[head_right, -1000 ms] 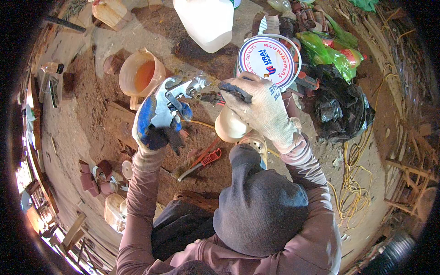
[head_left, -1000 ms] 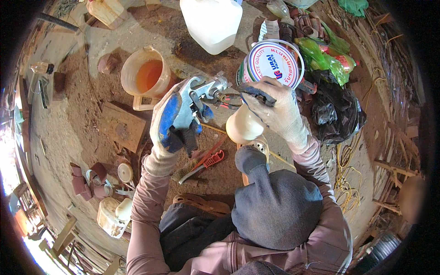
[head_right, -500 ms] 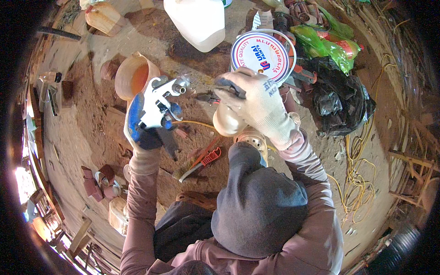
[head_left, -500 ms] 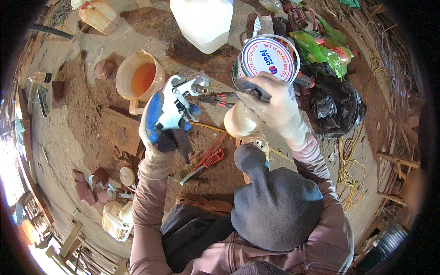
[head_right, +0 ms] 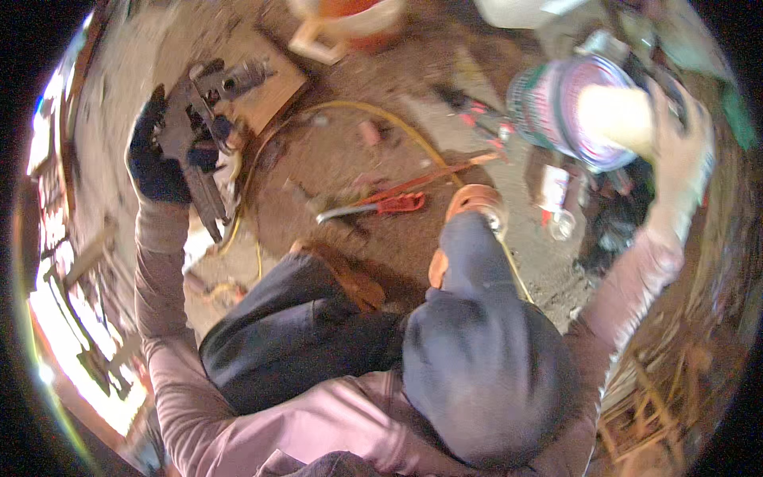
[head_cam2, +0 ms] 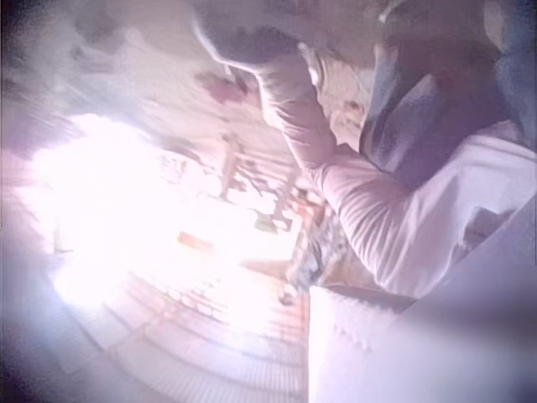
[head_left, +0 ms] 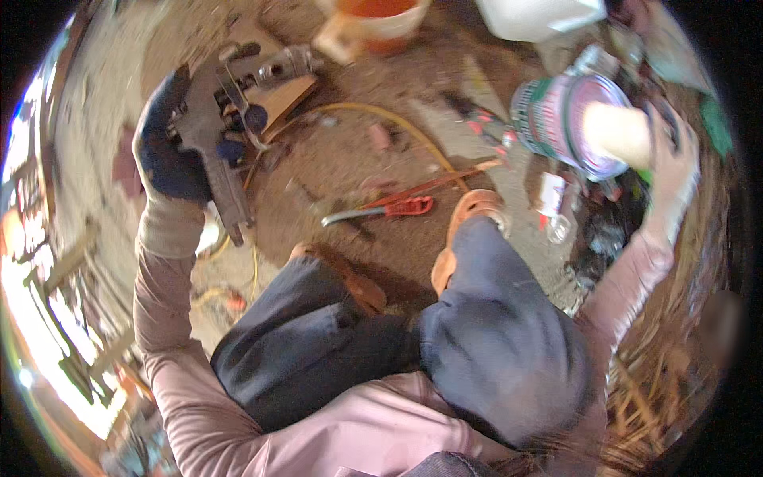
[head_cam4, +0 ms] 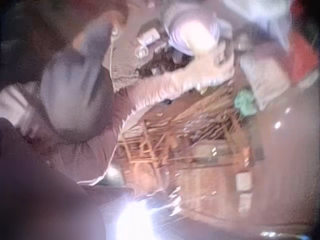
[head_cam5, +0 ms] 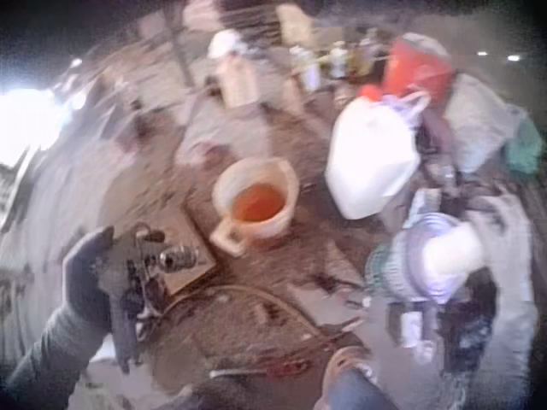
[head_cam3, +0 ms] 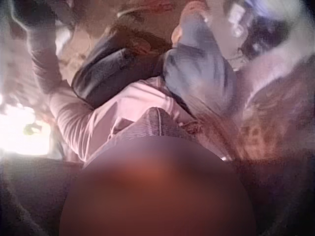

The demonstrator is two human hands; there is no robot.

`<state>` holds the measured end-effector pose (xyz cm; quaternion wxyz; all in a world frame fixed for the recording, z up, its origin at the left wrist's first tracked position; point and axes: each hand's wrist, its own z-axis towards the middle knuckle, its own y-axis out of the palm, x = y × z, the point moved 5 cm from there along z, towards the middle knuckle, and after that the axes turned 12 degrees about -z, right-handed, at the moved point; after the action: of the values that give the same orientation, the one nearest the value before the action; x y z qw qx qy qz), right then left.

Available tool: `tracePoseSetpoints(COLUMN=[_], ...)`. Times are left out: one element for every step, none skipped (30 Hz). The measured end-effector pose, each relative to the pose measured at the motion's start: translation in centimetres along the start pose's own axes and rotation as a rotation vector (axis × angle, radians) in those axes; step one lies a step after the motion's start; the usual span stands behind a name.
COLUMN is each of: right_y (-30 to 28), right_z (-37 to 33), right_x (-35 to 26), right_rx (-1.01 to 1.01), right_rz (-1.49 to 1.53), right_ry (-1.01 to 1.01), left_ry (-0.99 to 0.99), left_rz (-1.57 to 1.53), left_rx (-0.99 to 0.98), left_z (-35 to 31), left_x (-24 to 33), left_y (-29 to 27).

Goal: The person assembles a paint sprayer by attaching the nozzle and cup, then pours a reddish-brown liquid into the cup. They secure the lid and handle the components on the floor.

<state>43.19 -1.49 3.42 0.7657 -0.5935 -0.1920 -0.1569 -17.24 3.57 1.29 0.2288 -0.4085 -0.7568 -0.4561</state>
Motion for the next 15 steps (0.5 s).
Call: tracePoseSetpoints(right_y=[0.6, 1.0, 1.1, 2.1, 2.8, 2.5, 1.9, 0.9, -1.1, -3.3, -5.3, -7.4, -9.0, -10.5, -11.6], right_z=[0.0, -0.1, -0.1, 0.0, -0.1, 0.1, 0.1, 0.1, 0.6, 1.2, 1.5, 2.3, 3.0, 3.5, 4.6], right_x=[0.9, 1.2, 1.7, 3.2, 4.3, 4.6, 4.6, 4.5, 3.8, 2.9, 2.5, 1.5, -0.9, -3.0, -6.3], right_rx=[-0.018, 0.027, 0.106, -0.051, -0.153, -0.146, -0.134, -0.123, -0.038, 0.056, 0.064, 0.105, 0.130, 0.126, 0.080], right_rz=[-0.134, -0.240, -0.193, 0.095, 0.379, 0.300, 0.339, 0.374, 0.159, -0.053, -0.120, -0.037, 0.067, 0.206, 0.229], right_ry=[-0.080, -0.192, -0.295, -0.076, 0.111, 0.110, 0.140, 0.171, 0.103, 0.037, 0.153, 0.171, 0.077, 0.087, -0.106], left_ry=[0.021, 0.033, 0.030, 0.081, 0.109, 0.139, 0.165, 0.190, 0.216, 0.244, 0.268, 0.292, 0.307, 0.320, 0.337], left_rz=[-0.015, -0.052, -0.021, 0.020, 0.006, -0.011, -0.035, -0.058, -0.082, -0.105, -0.123, -0.143, -0.155, -0.173, -0.193], left_rx=[0.000, -0.087, -0.034, 0.071, 0.107, 0.139, 0.171, 0.197, 0.221, 0.243, 0.263, 0.280, 0.292, 0.296, 0.290], left_z=[-1.0, -1.8, -2.4, -3.1, -4.0, -4.9, -5.8, -6.5, -7.3, -8.1, -8.8, -9.5, -10.3, -10.8, -11.1], left_x=[1.2, 1.9, 2.6, 3.3, 3.6, 3.8, 3.7, 3.6, 3.5, 3.5, 3.5, 3.5, 3.3, 3.2, 3.1], left_y=[-1.6, -2.7, -4.4, -6.4, -8.0, -9.6, -11.2, -12.9, -14.5, -16.2, -17.9, -19.5, -20.9, -22.2, -23.3])
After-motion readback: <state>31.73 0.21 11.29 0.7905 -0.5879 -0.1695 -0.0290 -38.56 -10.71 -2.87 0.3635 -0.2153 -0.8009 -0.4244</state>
